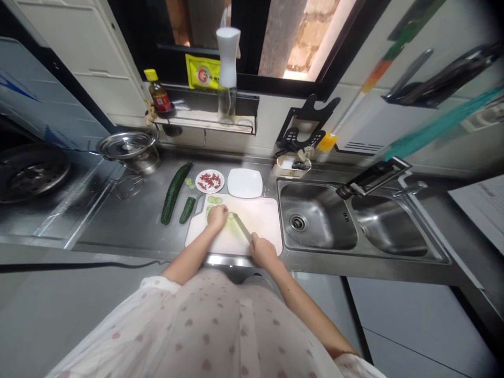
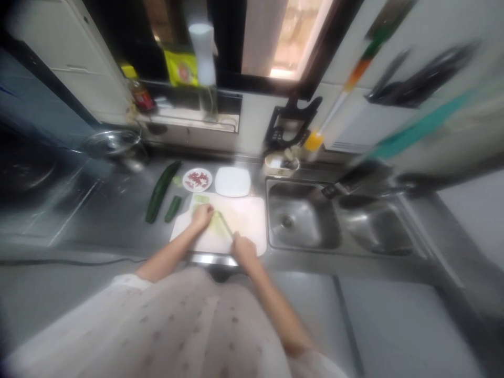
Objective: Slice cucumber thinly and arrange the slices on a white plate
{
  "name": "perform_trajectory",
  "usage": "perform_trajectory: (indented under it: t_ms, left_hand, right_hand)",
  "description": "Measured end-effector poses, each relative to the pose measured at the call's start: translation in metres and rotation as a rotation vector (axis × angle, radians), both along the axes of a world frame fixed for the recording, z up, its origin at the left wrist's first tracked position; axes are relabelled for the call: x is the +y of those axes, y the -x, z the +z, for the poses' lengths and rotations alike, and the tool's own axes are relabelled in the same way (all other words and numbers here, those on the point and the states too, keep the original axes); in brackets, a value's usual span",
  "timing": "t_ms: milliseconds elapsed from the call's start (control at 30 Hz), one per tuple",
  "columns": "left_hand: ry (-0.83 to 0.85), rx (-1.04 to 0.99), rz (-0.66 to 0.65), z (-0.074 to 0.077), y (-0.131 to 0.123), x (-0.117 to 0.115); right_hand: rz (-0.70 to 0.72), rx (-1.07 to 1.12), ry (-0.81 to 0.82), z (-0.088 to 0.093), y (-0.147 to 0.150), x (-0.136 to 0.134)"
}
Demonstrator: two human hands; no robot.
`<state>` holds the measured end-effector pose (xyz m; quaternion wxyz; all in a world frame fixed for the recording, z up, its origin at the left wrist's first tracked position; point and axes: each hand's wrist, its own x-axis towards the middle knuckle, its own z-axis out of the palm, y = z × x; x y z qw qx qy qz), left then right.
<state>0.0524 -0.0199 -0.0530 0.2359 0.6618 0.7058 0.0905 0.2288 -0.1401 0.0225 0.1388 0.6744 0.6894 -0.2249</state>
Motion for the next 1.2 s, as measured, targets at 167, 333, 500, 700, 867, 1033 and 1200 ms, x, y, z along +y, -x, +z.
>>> perform_trajectory:
  t_ms: [167,333,500,700,867,1033,1200]
  left_hand:
    - [0.035,0.013,0.026,0.001,-0.001,0.004]
    - [0.050,0.026,0.027,0.002,-0.002,0.005]
    - [0.055,0.023,0.029,0.004,-0.002,0.004]
    - [0.098,0.032,0.049,0.008,-0.004,0.008]
    - [0.110,0.029,0.053,0.011,-0.004,0.010]
    - [0.121,0.040,0.036,0.015,-0.004,0.010]
    - [0.136,0.044,0.027,0.015,-0.003,0.012]
  right_hand:
    - [0.023,0.002,0.010,-0.004,0.002,-0.002]
    - [0.031,0.002,0.020,-0.006,0.003,-0.001]
    - [0.049,0.003,0.086,-0.004,0.004,0.003]
    - [0.072,0.021,0.071,-0.001,0.006,0.006]
    - [0.089,0.019,0.085,-0.001,0.009,0.011]
    - [0.089,0.026,0.052,-0.007,0.012,0.018]
    - [0.076,0.024,0.046,-0.011,0.015,0.021]
